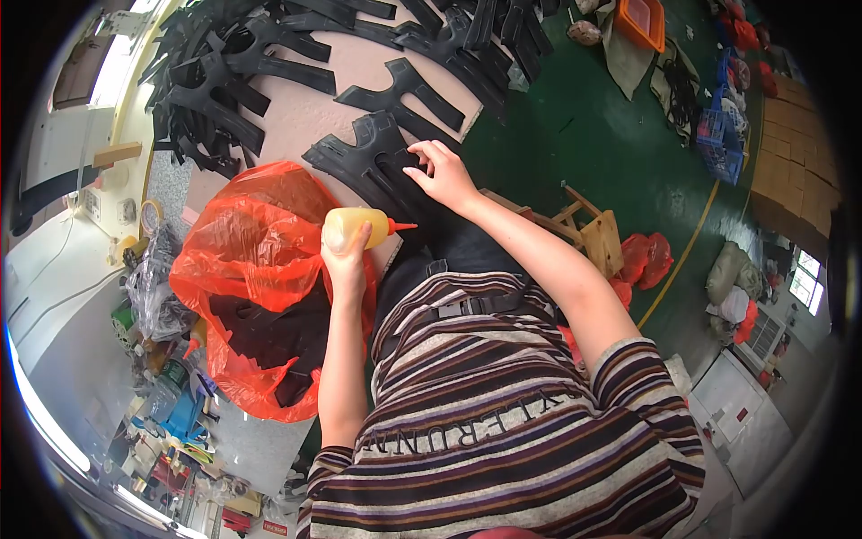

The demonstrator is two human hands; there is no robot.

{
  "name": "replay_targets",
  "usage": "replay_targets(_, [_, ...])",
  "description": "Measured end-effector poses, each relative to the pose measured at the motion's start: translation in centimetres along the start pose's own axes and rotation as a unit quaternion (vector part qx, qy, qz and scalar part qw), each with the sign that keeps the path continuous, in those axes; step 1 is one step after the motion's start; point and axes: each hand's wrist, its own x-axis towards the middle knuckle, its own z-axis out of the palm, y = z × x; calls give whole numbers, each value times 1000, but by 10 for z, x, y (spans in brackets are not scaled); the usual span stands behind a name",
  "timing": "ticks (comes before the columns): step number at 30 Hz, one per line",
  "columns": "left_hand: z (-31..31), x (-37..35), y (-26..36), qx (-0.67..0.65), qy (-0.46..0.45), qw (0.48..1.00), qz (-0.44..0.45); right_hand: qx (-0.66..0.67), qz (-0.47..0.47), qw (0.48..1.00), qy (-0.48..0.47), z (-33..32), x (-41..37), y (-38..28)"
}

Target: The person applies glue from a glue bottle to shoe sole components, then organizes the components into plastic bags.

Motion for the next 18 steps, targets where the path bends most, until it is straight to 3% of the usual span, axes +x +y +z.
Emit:
replay_targets(4, [4, -21, -12, 90, -15, 995, -48, 5, -4, 1000, -1, -1, 1, 1])
replay_targets(8, [5, -16, 18, -216, -32, 967, -129, 59, 8, 998, -1, -11, 0, 0])
replay_targets(11, [4, 32, 51, -286, -2, 958, -28, 78, 18, 997, 9, -16, -5, 1])
replay_targets(13, [14, 72, 64, -198, 34, 977, 67, 71, 23, 997, 10, -14, -9, 5])
replay_targets(15, [26, 111, 68, -171, 35, 979, 105, 62, 15, 998, 6, -9, -10, 10])
replay_targets(18, [47, 141, 76, -139, 42, 986, 75, 56, 31, 998, 11, -6, -13, 8])
